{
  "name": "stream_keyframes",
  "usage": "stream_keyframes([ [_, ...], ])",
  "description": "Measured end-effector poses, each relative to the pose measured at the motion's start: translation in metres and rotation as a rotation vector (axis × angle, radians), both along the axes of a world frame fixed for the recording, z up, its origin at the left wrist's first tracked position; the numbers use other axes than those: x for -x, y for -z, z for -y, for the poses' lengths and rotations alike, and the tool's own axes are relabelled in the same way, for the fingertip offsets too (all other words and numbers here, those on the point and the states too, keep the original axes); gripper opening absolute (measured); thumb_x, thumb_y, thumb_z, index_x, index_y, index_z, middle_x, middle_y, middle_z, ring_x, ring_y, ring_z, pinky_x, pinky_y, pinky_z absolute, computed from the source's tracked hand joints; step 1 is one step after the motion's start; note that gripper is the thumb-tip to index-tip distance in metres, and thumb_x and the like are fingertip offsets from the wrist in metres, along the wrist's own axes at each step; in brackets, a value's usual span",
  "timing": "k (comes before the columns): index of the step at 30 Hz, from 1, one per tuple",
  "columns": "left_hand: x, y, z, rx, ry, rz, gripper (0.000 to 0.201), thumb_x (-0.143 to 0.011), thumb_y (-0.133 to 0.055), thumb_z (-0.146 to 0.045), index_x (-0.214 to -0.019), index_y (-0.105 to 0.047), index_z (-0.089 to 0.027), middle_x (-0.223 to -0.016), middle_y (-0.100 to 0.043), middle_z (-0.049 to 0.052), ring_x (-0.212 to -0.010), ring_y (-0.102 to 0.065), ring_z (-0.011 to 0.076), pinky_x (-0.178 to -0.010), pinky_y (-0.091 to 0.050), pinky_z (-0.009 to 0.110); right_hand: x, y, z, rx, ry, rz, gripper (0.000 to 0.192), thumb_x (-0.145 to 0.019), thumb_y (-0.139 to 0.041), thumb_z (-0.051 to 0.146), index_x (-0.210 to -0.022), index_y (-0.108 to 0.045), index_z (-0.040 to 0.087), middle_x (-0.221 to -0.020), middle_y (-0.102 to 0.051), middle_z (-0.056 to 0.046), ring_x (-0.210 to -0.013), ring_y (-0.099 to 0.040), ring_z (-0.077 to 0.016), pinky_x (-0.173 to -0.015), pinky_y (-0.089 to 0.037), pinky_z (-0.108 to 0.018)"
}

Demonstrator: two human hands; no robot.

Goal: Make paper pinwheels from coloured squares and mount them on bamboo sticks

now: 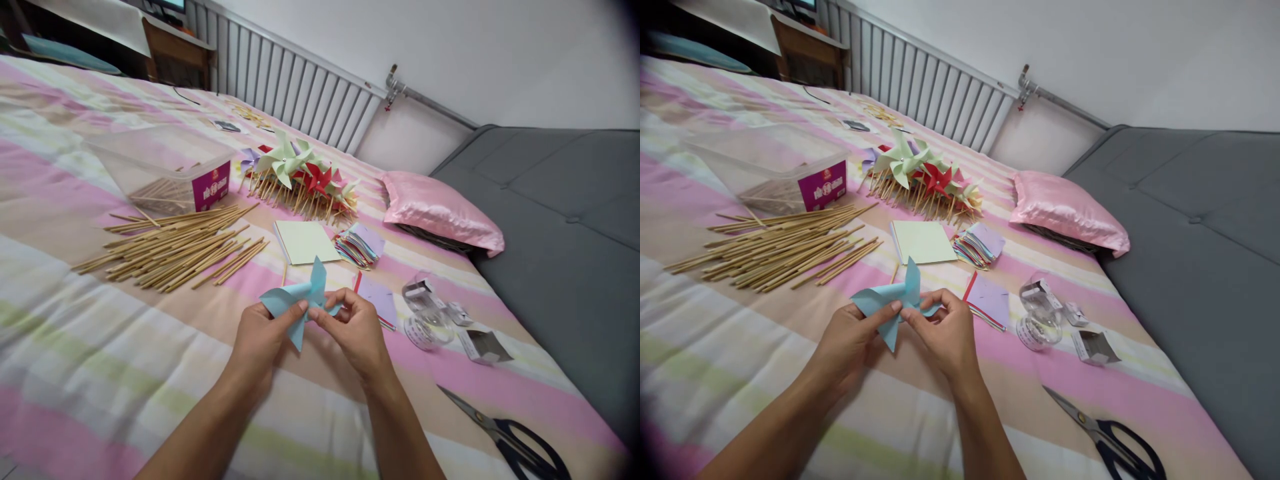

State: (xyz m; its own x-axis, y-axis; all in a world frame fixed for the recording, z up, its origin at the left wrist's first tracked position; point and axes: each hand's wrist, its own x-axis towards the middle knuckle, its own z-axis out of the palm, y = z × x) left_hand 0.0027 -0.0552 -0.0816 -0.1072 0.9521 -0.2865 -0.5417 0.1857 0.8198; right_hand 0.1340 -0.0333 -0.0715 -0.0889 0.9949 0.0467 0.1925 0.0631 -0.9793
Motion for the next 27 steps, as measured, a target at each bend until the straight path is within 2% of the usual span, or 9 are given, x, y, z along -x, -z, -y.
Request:
stream_keyframes([
  [4,0.0,0.0,0.0,-0.015,-0.02,0.13,0.024,-0.063,-0.077,-0.028,-0.082,-0.072,-0.014,-0.075,-0.072,0.003,-0.072,-0.063,0.0134,-0.073,-0.048,0.023,0.005,0.0,0.002,-0.018,0.057,-0.178,0.053,-0.063,-0.077,0.031,-0.105,-0.044,0.023,-0.102,-0.062,-0.004,-0.071,-0.065,-0.0134,-0.064,-0.052,-0.026],
  [6,0.0,0.0,-0.001,-0.017,-0.02,0.158,0.024,-0.064,-0.077,-0.027,-0.083,-0.071,-0.014,-0.077,-0.072,0.004,-0.072,-0.063,0.0135,-0.073,-0.048,0.023,0.008,0.001,0.002,0.006,0.06,-0.205,0.067,-0.063,-0.077,0.03,-0.118,-0.04,0.023,-0.098,-0.063,-0.003,-0.073,-0.065,-0.0144,-0.067,-0.052,-0.027],
  [7,0.0,0.0,-0.001,-0.017,-0.013,0.164,0.024,-0.064,-0.076,-0.027,-0.083,-0.071,-0.014,-0.077,-0.072,0.004,-0.072,-0.063,0.0136,-0.072,-0.048,0.023,0.009,0.001,0.002,0.032,0.046,-0.219,0.067,-0.062,-0.078,0.03,-0.118,-0.042,0.021,-0.093,-0.065,-0.003,-0.074,-0.065,-0.0153,-0.068,-0.052,-0.027],
  [10,-0.001,0.001,0.0,-0.02,0.002,0.176,0.021,-0.065,-0.076,-0.027,-0.081,-0.071,-0.013,-0.076,-0.072,0.005,-0.069,-0.063,0.0129,-0.069,-0.048,0.022,0.012,0.001,0.003,0.104,-0.004,-0.267,0.04,-0.063,-0.076,0.033,-0.094,-0.06,0.016,-0.079,-0.068,-0.003,-0.073,-0.065,-0.0166,-0.07,-0.051,-0.028],
  [13,-0.003,0.001,0.001,-0.023,0.027,0.19,0.022,-0.066,-0.075,-0.028,-0.083,-0.072,-0.014,-0.078,-0.072,0.005,-0.07,-0.063,0.0139,-0.069,-0.048,0.023,0.013,0.0,0.004,0.121,0.018,-0.301,0.023,-0.065,-0.075,0.035,-0.071,-0.064,0.016,-0.07,-0.067,-0.002,-0.068,-0.062,-0.015,-0.066,-0.049,-0.026],
  [19,-0.008,0.001,0.004,-0.053,0.097,0.184,0.029,-0.068,-0.074,-0.03,-0.092,-0.072,-0.014,-0.082,-0.073,0.007,-0.075,-0.065,0.0168,-0.075,-0.049,0.026,0.012,0.001,0.005,0.146,0.027,-0.361,0.022,-0.065,-0.074,0.033,-0.061,-0.061,0.016,-0.061,-0.057,0.001,-0.061,-0.051,-0.0114,-0.059,-0.043,-0.023],
  [23,-0.007,0.001,0.005,-0.036,0.131,0.172,0.031,-0.064,-0.076,-0.032,-0.09,-0.072,-0.015,-0.077,-0.072,0.006,-0.07,-0.064,0.0172,-0.067,-0.05,0.027,0.009,0.002,0.003,0.127,0.024,-0.331,0.028,-0.066,-0.072,0.033,-0.055,-0.053,0.017,-0.055,-0.047,0.003,-0.056,-0.043,-0.0104,-0.055,-0.038,-0.023],
  [27,-0.002,0.0,0.006,-0.005,0.188,0.091,0.027,-0.063,-0.076,-0.035,-0.08,-0.073,-0.014,-0.068,-0.069,0.004,-0.061,-0.06,0.0155,-0.063,-0.049,0.028,-0.003,0.0,-0.002,0.138,0.005,-0.29,0.028,-0.064,-0.072,0.031,-0.053,-0.051,0.017,-0.053,-0.045,0.004,-0.054,-0.041,-0.0098,-0.054,-0.035,-0.023],
])
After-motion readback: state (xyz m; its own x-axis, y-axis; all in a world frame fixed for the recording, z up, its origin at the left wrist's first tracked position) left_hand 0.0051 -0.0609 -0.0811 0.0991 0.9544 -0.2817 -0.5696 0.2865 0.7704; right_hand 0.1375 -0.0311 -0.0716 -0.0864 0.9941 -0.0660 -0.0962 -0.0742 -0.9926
